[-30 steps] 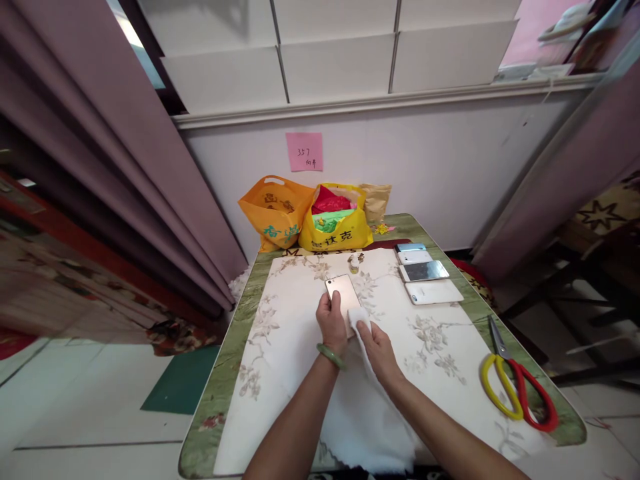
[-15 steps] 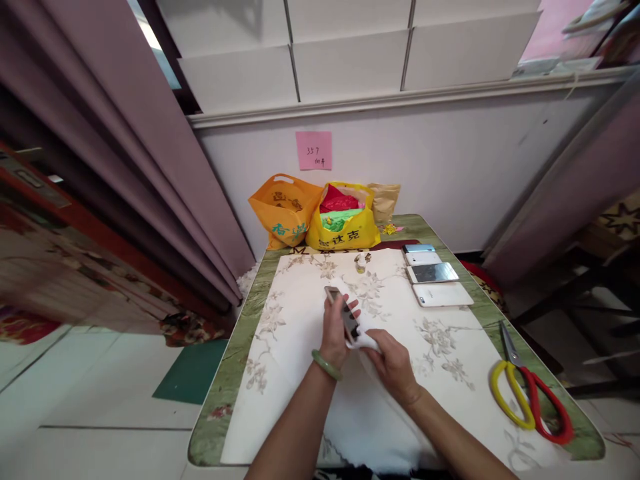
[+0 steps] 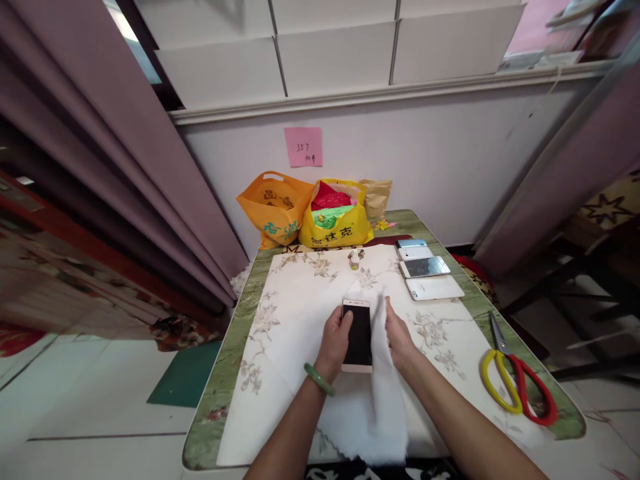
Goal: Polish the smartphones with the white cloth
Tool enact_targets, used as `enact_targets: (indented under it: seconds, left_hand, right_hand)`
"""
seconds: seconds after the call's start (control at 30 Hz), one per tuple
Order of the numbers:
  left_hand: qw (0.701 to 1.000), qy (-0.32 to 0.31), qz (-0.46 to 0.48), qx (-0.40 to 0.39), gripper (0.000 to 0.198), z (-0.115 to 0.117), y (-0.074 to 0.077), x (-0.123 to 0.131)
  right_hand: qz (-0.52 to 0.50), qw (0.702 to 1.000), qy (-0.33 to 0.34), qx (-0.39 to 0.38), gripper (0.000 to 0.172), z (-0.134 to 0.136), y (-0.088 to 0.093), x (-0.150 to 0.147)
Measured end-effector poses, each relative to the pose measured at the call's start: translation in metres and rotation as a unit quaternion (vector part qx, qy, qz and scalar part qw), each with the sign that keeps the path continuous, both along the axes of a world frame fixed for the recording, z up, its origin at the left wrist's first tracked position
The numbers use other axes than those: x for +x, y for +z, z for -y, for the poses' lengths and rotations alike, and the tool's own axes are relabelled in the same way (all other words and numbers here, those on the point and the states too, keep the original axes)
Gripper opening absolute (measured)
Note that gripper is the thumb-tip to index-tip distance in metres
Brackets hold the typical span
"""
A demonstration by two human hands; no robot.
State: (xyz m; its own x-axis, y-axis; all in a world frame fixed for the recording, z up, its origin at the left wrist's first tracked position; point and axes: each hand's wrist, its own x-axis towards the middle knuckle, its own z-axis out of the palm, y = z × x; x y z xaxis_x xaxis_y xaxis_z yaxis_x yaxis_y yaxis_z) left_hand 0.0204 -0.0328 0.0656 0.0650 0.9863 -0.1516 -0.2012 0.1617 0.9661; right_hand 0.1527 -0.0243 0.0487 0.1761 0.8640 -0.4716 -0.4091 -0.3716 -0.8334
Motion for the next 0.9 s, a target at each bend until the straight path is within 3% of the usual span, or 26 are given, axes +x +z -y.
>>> enact_targets:
  seconds: [0.1,0.2,0.33,0.57,0.67,0.77,0.9]
  left_hand:
    - [0.995,0.023,-0.083,0.057,0.028,-0.004,-0.003,0.005]
    - [0.984,0.085,-0.13,0.083,0.024,-0.01,-0.005,0.004]
    - [0.979,0.171,-0.092,0.064,0.026,-0.022,-0.007,0.002]
    - [0.95,0.306,-0.007,0.059,0.028,-0.03,-0.006,0.013]
    - [0.951,0.299,-0.004,0.072,0.027,-0.023,-0.002,0.019]
    - [0.966,0.243,0.0,0.085,0.029,-0.013,-0.003,0.018]
    - [0.975,0.212,0.006,0.061,0.033,-0.006,-0.011,0.008]
  right_hand:
    - [0.008,0.999,0.021,0.035,0.051,0.009,0.007,-0.021]
    - [0.041,0.995,0.03,0.082,0.049,0.019,0.007,-0.034]
    - [0.069,0.992,0.049,0.095,0.049,0.037,0.001,-0.044]
    - [0.09,0.99,-0.001,0.107,0.049,0.056,-0.005,-0.057]
    - [0.073,0.993,-0.009,0.095,0.049,0.052,-0.006,-0.057]
    - [0.06,0.994,-0.023,0.087,0.046,0.049,-0.007,-0.054]
    - [0.062,0.992,0.009,0.111,0.049,0.054,-0.016,-0.051]
